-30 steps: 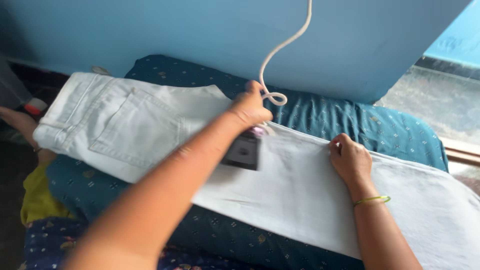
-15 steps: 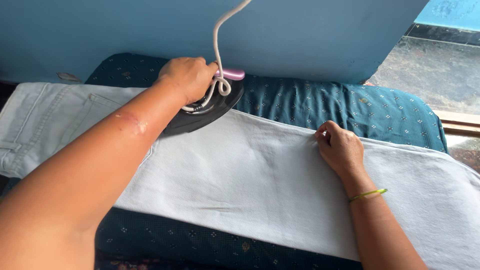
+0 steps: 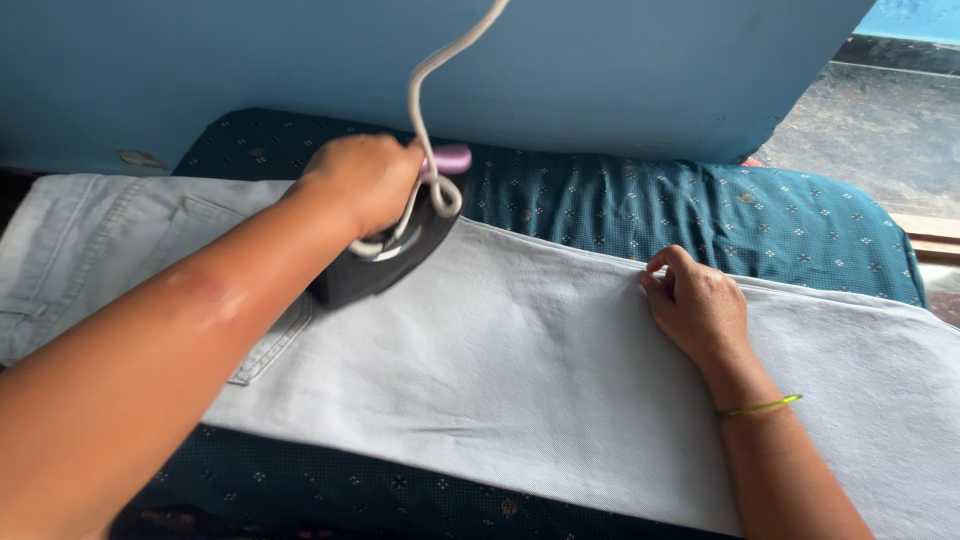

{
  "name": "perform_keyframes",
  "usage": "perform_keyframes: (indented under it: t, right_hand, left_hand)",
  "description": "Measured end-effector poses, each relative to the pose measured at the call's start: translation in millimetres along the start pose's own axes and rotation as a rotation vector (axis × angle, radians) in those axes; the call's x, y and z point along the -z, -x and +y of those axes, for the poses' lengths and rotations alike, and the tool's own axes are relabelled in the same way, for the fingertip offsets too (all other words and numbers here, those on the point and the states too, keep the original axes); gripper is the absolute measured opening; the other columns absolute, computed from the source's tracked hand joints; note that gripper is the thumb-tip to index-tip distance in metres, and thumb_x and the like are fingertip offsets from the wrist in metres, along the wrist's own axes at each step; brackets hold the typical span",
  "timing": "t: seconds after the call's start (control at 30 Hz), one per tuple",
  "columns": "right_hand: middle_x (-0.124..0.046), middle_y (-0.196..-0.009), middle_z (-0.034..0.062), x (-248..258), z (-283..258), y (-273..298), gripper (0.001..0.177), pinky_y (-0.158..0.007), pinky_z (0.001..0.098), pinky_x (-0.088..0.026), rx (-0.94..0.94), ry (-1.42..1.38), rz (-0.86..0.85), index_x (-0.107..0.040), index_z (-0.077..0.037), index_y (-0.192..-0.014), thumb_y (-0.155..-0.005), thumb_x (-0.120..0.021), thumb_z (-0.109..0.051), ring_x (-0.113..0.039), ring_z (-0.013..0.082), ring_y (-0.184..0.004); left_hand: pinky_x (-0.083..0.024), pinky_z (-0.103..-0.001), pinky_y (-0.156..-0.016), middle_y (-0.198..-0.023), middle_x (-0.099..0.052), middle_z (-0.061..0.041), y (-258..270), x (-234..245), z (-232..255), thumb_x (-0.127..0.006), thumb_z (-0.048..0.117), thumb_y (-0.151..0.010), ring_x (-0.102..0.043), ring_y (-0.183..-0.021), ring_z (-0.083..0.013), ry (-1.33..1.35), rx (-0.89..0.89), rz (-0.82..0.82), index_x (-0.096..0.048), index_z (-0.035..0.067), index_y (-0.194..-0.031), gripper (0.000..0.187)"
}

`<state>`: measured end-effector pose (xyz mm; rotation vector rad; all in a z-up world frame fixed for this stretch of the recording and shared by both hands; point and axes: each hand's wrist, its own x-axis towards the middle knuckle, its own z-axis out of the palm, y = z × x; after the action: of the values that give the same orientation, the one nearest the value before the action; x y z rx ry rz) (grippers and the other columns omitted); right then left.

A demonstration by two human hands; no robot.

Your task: The person irons a pair of white trousers laid out on a blue patterned surface. They use a purple electric iron to smooth the fabric, adjusting the trousers and the iron's cord as needed. The person then folds the trousers neatly after ironing.

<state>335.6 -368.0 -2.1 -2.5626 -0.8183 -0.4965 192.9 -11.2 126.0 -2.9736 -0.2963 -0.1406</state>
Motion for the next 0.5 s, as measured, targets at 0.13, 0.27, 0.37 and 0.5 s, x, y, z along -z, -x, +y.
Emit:
perform_keyframes:
  t: [0.13, 0.27, 0.37, 0.5]
  right_hand:
    - [-0.073, -0.077, 0.0049, 1.3, -0.2, 1.1, 0.013, -0.07, 0.0413, -0.054, -0.013, -0.038, 0.014, -0.071, -0.017, -0.102, -0.091, -0.07, -0.025, -0.071, 0.0255, -0.075]
    - [-0.072, -0.073, 0.0027, 3.9, 0.5, -1.9, 0.012, -0.068, 0.0405, -0.054, -0.054, -0.029, -0.035, -0.071, -0.018, -0.101, -0.09, -0.069, -0.022, -0.07, 0.023, -0.07]
    - [-0.071, -0.072, 0.0028, 7.0, -6.9, -2.2, 0.014, -0.068, 0.0408, -0.054, -0.03, -0.022, -0.021, -0.071, -0.016, -0.103, -0.091, -0.069, -0.023, -0.07, 0.0224, -0.07]
    - [-0.072, -0.08, 0.0047, 13.3, -42.6, -3.0, 0.018, -0.068, 0.0392, -0.056, 0.02, -0.172, 0.046, -0.07, -0.014, -0.108, -0.092, -0.069, -0.021, -0.071, 0.0217, -0.073]
  left_hand:
    - [-0.056, -0.053, -0.081, -0.105, -0.072, -0.014, -30.5, 4.0, 14.7, -0.048, 0.024, -0.102, -0.069, -0.1, -0.0373, 0.015, -0.034, 0.044, -0.063, 0.014, -0.125, 0.029]
    - [-0.057, -0.05, -0.085, -0.105, -0.073, -0.015, -28.7, 1.3, 19.2, -0.052, 0.031, -0.103, -0.071, -0.101, -0.0354, 0.067, -0.037, -0.019, -0.063, 0.016, -0.128, 0.03]
    - [-0.056, -0.049, -0.084, -0.104, -0.073, -0.014, -15.6, -0.5, 11.9, -0.06, 0.036, -0.098, -0.07, -0.101, -0.0344, 0.083, -0.142, 0.025, -0.065, 0.014, -0.121, 0.032]
    - [-0.056, -0.049, -0.083, -0.102, -0.073, -0.012, -7.8, 3.5, 15.8, -0.061, 0.034, -0.097, -0.071, -0.098, -0.0345, 0.117, -0.103, -0.022, -0.065, 0.016, -0.121, 0.03]
